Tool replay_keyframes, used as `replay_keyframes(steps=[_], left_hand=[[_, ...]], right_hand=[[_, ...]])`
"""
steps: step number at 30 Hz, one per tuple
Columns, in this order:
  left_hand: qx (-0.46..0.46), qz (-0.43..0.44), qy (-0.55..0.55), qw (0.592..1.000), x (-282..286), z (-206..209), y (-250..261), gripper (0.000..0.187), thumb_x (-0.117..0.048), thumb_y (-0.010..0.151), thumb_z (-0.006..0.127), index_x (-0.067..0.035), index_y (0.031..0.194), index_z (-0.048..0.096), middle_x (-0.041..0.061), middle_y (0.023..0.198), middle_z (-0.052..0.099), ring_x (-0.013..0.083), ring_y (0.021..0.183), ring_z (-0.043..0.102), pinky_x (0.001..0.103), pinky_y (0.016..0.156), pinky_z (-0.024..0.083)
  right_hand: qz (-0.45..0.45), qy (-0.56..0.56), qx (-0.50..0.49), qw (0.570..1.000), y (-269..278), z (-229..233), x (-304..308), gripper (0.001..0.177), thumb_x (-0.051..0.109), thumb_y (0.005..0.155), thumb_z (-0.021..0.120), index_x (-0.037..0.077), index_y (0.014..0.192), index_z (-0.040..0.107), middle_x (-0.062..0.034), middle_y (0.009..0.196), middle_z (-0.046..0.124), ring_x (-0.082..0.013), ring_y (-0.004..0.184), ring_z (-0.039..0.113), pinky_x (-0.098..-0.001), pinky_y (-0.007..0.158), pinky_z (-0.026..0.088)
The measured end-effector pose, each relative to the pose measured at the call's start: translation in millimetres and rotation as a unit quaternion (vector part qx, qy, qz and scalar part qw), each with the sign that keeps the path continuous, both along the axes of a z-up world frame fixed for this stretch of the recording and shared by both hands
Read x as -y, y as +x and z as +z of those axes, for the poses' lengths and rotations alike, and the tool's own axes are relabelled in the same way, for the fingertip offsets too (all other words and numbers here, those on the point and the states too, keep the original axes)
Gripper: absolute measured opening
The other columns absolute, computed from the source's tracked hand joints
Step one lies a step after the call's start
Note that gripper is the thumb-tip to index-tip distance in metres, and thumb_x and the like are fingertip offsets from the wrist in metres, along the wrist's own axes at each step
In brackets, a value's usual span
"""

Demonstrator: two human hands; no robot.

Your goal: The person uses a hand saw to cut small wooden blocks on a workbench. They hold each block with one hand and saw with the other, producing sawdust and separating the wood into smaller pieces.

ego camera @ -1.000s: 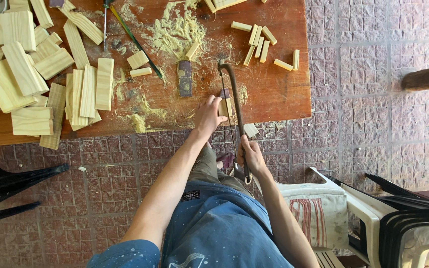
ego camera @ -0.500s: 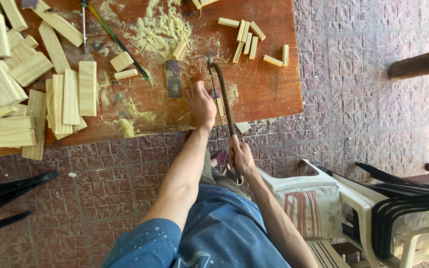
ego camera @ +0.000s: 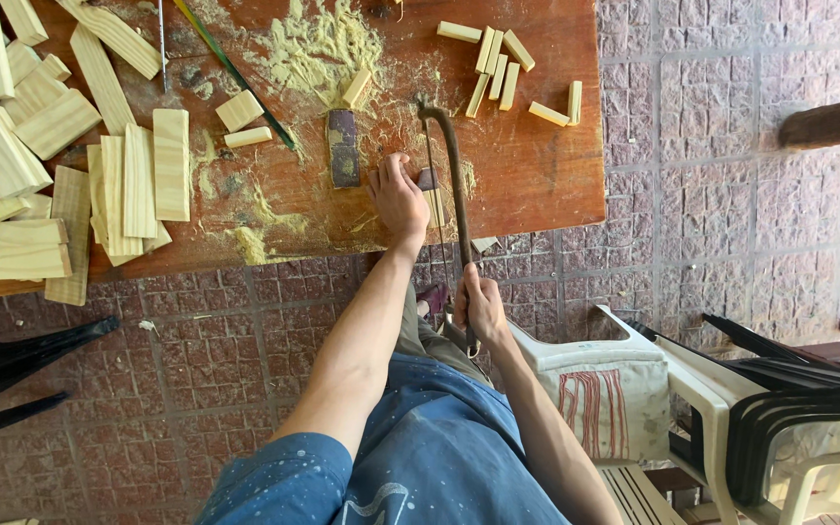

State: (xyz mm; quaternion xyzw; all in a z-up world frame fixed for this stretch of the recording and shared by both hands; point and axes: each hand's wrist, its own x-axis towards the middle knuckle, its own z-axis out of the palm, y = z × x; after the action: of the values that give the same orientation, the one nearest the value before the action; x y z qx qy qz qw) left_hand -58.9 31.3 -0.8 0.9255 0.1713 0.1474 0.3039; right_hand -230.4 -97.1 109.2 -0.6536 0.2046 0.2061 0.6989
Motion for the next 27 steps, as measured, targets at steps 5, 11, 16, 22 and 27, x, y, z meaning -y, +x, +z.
replay_keyframes(steps=[5,11,16,22,27], left_hand=[[-0.003,-0.003,-0.008,1.000,0,-3,2,0.015,-0.019,0.114,0.046,-0.029,0.115,0.057,-0.003,0.105,0.069,0.0264,0.098,0.062,0.042,0.087,0.048],[-0.015,-0.007,-0.010,1.000,1,-3,0,0.017,-0.016,0.113,0.047,-0.029,0.116,0.057,-0.003,0.105,0.069,0.0255,0.099,0.062,0.042,0.087,0.048],[-0.012,-0.013,-0.017,1.000,-1,-9,0,0.017,-0.015,0.111,0.049,-0.029,0.116,0.057,-0.003,0.104,0.069,0.0247,0.099,0.062,0.041,0.088,0.047],[-0.020,-0.011,-0.003,1.000,0,0,0,0.017,-0.016,0.111,0.048,-0.029,0.117,0.056,-0.004,0.106,0.068,0.0240,0.099,0.061,0.040,0.088,0.047],[-0.014,-0.010,-0.001,1.000,0,3,-1,0.017,-0.014,0.110,0.050,-0.028,0.117,0.056,-0.003,0.105,0.068,0.0253,0.099,0.061,0.042,0.088,0.048]], right_hand=[[0.017,0.001,-0.004,1.000,4,0,4,0.077,0.053,0.120,0.038,0.007,0.060,0.055,-0.0126,0.042,0.055,-0.0220,0.033,0.057,-0.0309,0.038,0.045],[0.025,-0.003,0.001,1.000,4,9,-1,0.078,0.051,0.120,0.037,0.007,0.060,0.056,-0.0119,0.041,0.054,-0.0221,0.032,0.056,-0.0301,0.037,0.044],[0.019,-0.012,0.022,1.000,-1,-1,-1,0.081,0.051,0.120,0.036,0.007,0.056,0.057,-0.0117,0.040,0.055,-0.0219,0.031,0.057,-0.0289,0.036,0.044],[0.009,0.013,-0.018,1.000,14,8,0,0.080,0.054,0.119,0.038,0.006,0.059,0.054,-0.0128,0.040,0.051,-0.0232,0.029,0.054,-0.0311,0.035,0.043],[0.016,-0.020,-0.018,1.000,13,12,-5,0.078,0.053,0.119,0.042,0.006,0.059,0.055,-0.0142,0.041,0.053,-0.0237,0.030,0.055,-0.0319,0.034,0.043]])
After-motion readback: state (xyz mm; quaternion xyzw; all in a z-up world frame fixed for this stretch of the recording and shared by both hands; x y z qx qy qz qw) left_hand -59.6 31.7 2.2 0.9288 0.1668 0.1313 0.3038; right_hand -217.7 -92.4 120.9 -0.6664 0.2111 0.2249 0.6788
